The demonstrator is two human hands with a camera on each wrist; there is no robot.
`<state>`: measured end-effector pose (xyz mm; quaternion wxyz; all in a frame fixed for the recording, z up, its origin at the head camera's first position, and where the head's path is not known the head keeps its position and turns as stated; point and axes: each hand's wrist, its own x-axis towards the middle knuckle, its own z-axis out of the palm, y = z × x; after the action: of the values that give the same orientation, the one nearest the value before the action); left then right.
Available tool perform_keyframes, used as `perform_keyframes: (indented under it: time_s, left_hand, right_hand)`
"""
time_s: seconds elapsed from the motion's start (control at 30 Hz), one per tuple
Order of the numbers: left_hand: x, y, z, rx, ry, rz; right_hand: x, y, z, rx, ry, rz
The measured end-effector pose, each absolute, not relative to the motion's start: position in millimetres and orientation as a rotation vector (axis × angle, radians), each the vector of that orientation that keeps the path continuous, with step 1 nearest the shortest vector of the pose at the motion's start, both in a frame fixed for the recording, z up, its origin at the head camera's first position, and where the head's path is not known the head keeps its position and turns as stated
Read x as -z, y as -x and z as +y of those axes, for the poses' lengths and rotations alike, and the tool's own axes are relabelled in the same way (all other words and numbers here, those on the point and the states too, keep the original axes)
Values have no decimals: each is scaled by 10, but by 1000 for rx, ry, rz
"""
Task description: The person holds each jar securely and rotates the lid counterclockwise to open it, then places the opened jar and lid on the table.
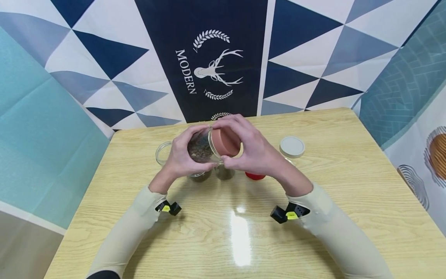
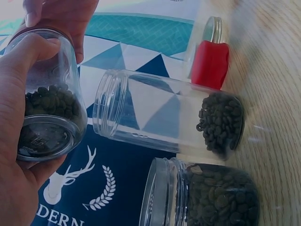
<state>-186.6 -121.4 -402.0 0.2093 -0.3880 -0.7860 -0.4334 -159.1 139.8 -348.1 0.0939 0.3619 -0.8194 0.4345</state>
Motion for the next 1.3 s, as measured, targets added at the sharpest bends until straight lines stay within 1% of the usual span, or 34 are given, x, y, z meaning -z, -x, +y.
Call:
perform_keyframes:
  time_s: [0.2, 0.43, 0.67, 0.97, 1.3]
  left_hand:
    - [4029, 1878, -1228, 1205, 1081, -2181]
    - [4021, 1870, -1259, 1224, 1035, -2198]
    - [4012, 1841, -1304, 1255, 1001, -2208]
    - [4026, 1786, -1416, 1279, 924, -2199]
    - [4028, 1747, -1607, 1274, 847, -2166]
  right_hand:
    - [3496, 1604, 1393, -1281, -1116, -2396]
    - [3517, 1606, 1442, -1269, -1101, -2366]
    - [3580, 1596, 1524, -1280, -1014, -2392]
    - [3722, 1590, 1790, -1211, -862, -2438]
    - [3852, 1579, 2133, -1161, -788, -2404]
